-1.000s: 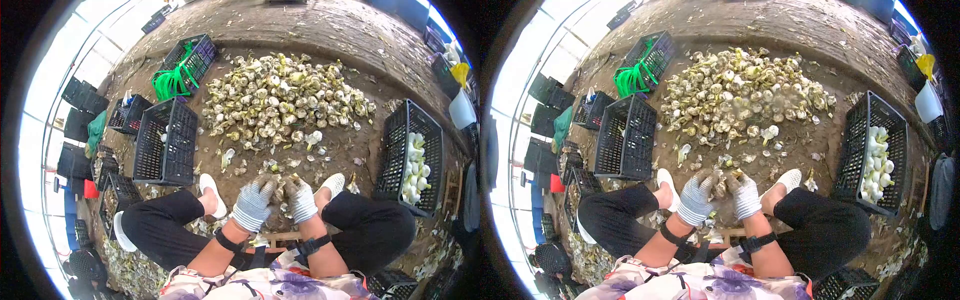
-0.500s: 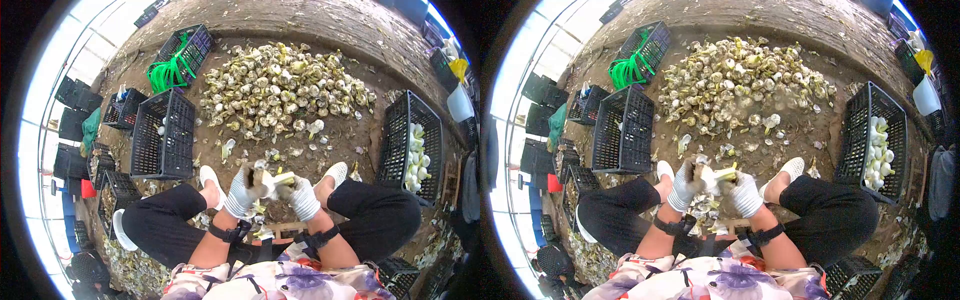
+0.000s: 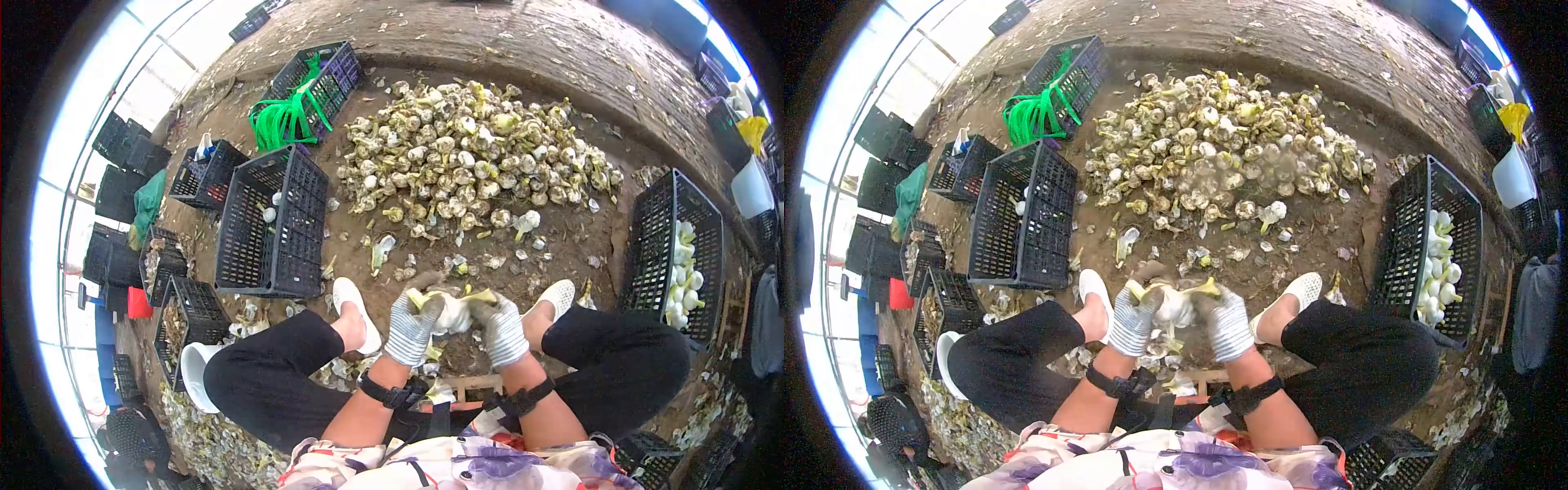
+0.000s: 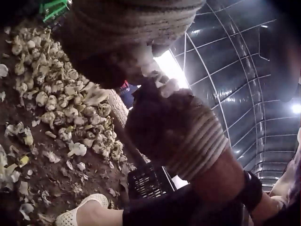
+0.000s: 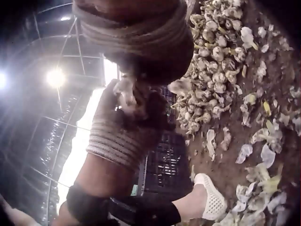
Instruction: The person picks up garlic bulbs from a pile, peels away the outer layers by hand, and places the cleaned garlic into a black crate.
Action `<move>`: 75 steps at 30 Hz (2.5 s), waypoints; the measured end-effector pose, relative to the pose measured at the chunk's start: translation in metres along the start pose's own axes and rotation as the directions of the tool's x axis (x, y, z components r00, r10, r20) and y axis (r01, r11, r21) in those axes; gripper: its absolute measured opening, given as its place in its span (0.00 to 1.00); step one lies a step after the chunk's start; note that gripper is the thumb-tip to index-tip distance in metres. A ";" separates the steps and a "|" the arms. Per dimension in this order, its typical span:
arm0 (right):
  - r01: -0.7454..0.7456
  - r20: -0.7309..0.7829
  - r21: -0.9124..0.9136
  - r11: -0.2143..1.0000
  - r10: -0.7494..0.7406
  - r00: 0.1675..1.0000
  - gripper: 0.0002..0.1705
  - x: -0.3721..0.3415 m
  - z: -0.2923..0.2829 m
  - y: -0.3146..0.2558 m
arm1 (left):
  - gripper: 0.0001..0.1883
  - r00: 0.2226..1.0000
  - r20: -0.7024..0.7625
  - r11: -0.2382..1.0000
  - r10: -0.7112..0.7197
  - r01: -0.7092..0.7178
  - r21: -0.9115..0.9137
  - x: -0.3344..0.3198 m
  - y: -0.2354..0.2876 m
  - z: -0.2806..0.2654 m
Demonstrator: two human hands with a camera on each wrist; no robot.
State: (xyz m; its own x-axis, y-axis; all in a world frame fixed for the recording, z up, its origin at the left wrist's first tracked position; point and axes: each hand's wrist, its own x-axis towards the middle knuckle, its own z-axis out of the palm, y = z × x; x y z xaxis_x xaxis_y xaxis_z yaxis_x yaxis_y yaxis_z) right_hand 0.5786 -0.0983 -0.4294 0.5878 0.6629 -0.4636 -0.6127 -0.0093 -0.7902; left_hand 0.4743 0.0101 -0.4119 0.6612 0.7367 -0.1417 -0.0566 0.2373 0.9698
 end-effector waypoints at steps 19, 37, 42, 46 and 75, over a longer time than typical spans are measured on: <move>0.064 0.279 -0.260 0.964 0.012 0.960 0.28 -0.014 0.000 -0.031 | 0.16 0.833 0.446 0.288 0.327 -0.538 0.792 -0.004 0.056 0.003; 0.013 0.393 -0.078 0.997 0.019 0.919 0.30 -0.023 -0.012 -0.038 | 0.09 0.905 0.270 0.579 0.328 -0.419 0.700 -0.015 0.062 0.020; 0.075 0.347 -0.203 0.976 0.000 0.938 0.28 -0.020 -0.016 -0.031 | 0.08 0.784 0.461 0.153 0.416 -0.560 0.814 -0.013 0.059 0.025; 0.085 0.421 -0.109 0.990 -0.031 0.906 0.30 -0.025 -0.018 -0.033 | 0.01 0.979 0.105 0.781 0.176 -0.203 0.590 -0.006 0.051 0.015; -0.436 0.517 0.229 0.870 0.270 0.812 0.42 -0.019 -0.022 -0.020 | 0.11 0.961 0.178 0.795 0.210 -0.274 0.542 0.016 0.020 -0.034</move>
State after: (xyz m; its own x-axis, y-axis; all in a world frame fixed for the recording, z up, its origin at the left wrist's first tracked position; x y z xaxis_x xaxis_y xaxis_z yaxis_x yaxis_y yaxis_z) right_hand 0.5908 -0.1274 -0.4138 0.0389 0.9229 -0.3831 -0.9106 -0.1251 -0.3939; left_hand 0.4584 0.0481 -0.4018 0.7568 0.6455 0.1032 0.1789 -0.3563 0.9171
